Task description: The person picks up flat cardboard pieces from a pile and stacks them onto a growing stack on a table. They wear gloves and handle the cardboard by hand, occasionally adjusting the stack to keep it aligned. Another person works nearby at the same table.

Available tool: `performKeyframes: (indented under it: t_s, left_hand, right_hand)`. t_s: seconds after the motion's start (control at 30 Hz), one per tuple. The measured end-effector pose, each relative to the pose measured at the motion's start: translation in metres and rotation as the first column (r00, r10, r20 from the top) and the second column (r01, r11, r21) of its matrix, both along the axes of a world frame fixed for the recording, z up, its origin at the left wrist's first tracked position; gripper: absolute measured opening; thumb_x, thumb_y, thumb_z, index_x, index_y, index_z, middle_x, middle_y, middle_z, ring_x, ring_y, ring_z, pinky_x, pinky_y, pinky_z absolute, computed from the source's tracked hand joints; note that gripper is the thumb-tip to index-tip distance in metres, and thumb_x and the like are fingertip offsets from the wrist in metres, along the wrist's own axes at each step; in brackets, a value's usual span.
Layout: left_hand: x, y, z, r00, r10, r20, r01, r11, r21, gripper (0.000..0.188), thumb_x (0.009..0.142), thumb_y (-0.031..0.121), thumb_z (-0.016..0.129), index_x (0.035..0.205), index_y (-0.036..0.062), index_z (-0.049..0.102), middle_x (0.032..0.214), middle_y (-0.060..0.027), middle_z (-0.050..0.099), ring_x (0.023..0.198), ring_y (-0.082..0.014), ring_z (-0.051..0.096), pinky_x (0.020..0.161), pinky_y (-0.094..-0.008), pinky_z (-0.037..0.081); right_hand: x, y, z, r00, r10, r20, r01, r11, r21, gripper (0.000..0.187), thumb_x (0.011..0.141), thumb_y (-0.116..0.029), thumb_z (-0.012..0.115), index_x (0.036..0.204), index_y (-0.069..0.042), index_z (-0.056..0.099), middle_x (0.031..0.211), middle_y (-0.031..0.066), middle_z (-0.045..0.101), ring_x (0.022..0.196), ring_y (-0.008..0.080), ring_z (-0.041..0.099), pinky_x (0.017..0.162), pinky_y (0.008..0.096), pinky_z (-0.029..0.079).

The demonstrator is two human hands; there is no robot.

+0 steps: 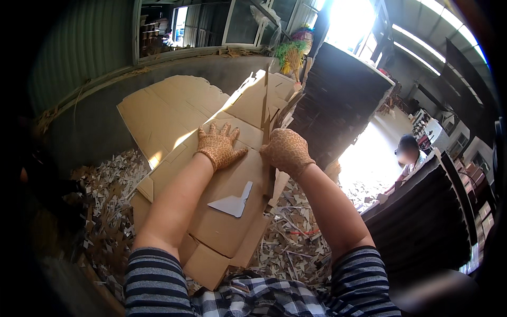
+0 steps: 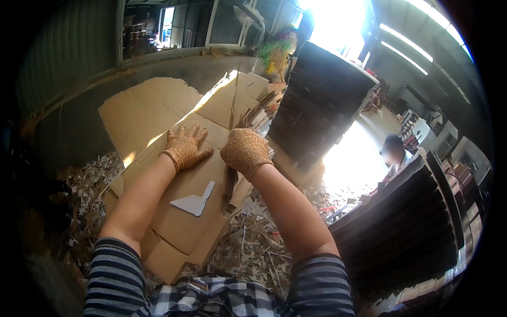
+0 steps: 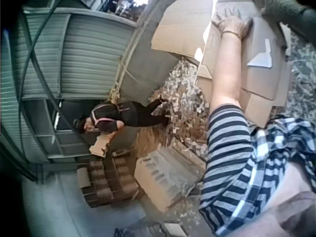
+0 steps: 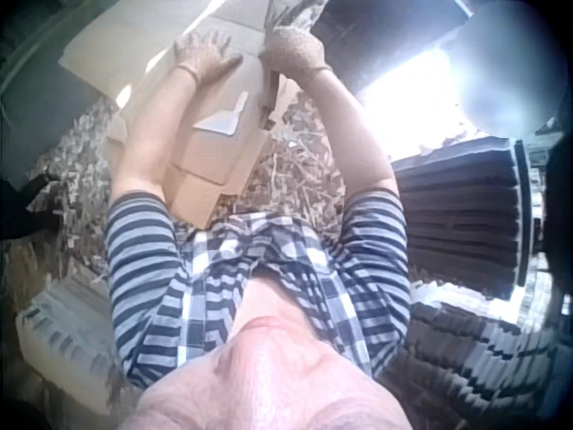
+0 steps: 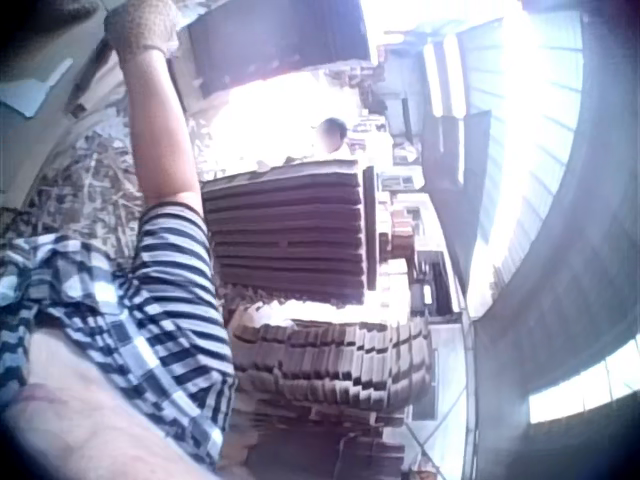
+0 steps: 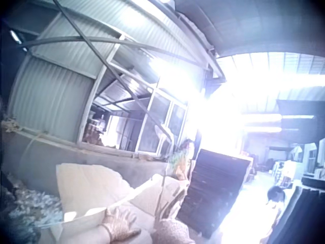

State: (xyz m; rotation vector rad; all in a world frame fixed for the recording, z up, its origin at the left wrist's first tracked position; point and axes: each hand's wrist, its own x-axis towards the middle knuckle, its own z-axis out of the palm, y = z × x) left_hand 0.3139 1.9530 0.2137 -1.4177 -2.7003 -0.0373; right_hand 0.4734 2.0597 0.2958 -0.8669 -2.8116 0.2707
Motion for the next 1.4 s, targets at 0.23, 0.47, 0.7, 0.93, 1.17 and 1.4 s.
performKeyframes:
  t_s: [0.23, 0.47, 0.7, 0.93, 1.17, 1.4]
  left_hand:
    - [0.005, 0.007, 0.007, 1.000, -0.014, 0.018, 0.014, 1.000, -0.012, 0.076, 0.096, 0.068, 0.034, 0.157, 0.0231, 0.030, 0.165, -0.0046, 0.024, 0.152, -0.0370, 0.015, 0.118, -0.0653, 0.013]
    - [0.005, 0.010, 0.007, 1.000, 0.014, 0.021, -0.012, 0.996, -0.089, 0.078, 0.096, 0.069, 0.034, 0.159, 0.0225, 0.026, 0.166, -0.0052, 0.020, 0.153, -0.0346, 0.015, 0.119, -0.0637, 0.012]
    - [0.003, 0.009, 0.003, 1.000, 0.013, -0.002, -0.013, 0.997, -0.071, 0.077, 0.096, 0.068, 0.033, 0.158, 0.0221, 0.028, 0.166, -0.0056, 0.021, 0.152, -0.0368, 0.017, 0.119, -0.0640, 0.014]
    - [0.003, 0.010, 0.002, 1.000, 0.015, -0.005, -0.016, 0.996, -0.085, 0.078, 0.096, 0.069, 0.033, 0.158, 0.0228, 0.027, 0.166, -0.0059, 0.022, 0.151, -0.0372, 0.019, 0.118, -0.0638, 0.015]
    - [0.001, 0.011, 0.000, 1.000, 0.007, -0.012, -0.008, 0.998, -0.070, 0.077, 0.096, 0.068, 0.036, 0.158, 0.0229, 0.028, 0.164, -0.0071, 0.026, 0.149, -0.0376, 0.023, 0.118, -0.0637, 0.016]
    - [-0.004, 0.011, -0.005, 1.000, 0.028, -0.013, -0.029, 0.998, -0.050, 0.077, 0.095, 0.067, 0.039, 0.157, 0.0230, 0.030, 0.164, -0.0075, 0.026, 0.149, -0.0376, 0.023, 0.118, -0.0636, 0.017]
  right_hand:
    - [0.076, 0.052, -0.086, 0.810, -0.261, -0.525, -0.350, 0.503, -0.790, 0.025, 0.079, -0.017, 0.075, 0.088, 0.006, 0.072, 0.082, 0.0131, 0.072, 0.068, 0.0229, 0.071, 0.059, 0.0336, 0.059]
    - [0.030, 0.036, -0.037, 0.960, -0.055, -0.276, -0.033, 0.953, -0.303, 0.035, 0.077, -0.026, 0.067, 0.095, 0.004, 0.073, 0.099, 0.0266, 0.071, 0.091, 0.0364, 0.072, 0.084, 0.0424, 0.057]
    - [0.003, 0.004, -0.008, 0.983, -0.013, -0.184, -0.010, 0.992, -0.124, 0.034, 0.073, -0.026, 0.063, 0.088, 0.003, 0.073, 0.089, 0.0246, 0.071, 0.089, 0.0380, 0.071, 0.081, 0.0435, 0.057]
    - [0.048, 0.055, -0.097, 0.713, 0.216, -0.667, -0.507, 0.817, -0.277, 0.011, 0.083, -0.009, 0.066, 0.090, -0.008, 0.075, 0.089, 0.0159, 0.069, 0.083, 0.0219, 0.072, 0.061, 0.0302, 0.060]
    - [0.053, 0.013, -0.004, 0.774, 0.120, -0.621, -0.422, 0.829, -0.366, 0.026, 0.077, -0.011, 0.072, 0.095, 0.008, 0.069, 0.083, 0.0107, 0.069, 0.070, 0.0168, 0.068, 0.064, 0.0295, 0.058]
    - [0.091, -0.004, 0.017, 0.591, -0.277, -0.758, -0.587, 0.496, -0.640, 0.027, 0.079, -0.010, 0.071, 0.097, 0.010, 0.065, 0.086, 0.0106, 0.066, 0.074, 0.0148, 0.068, 0.068, 0.0287, 0.059]
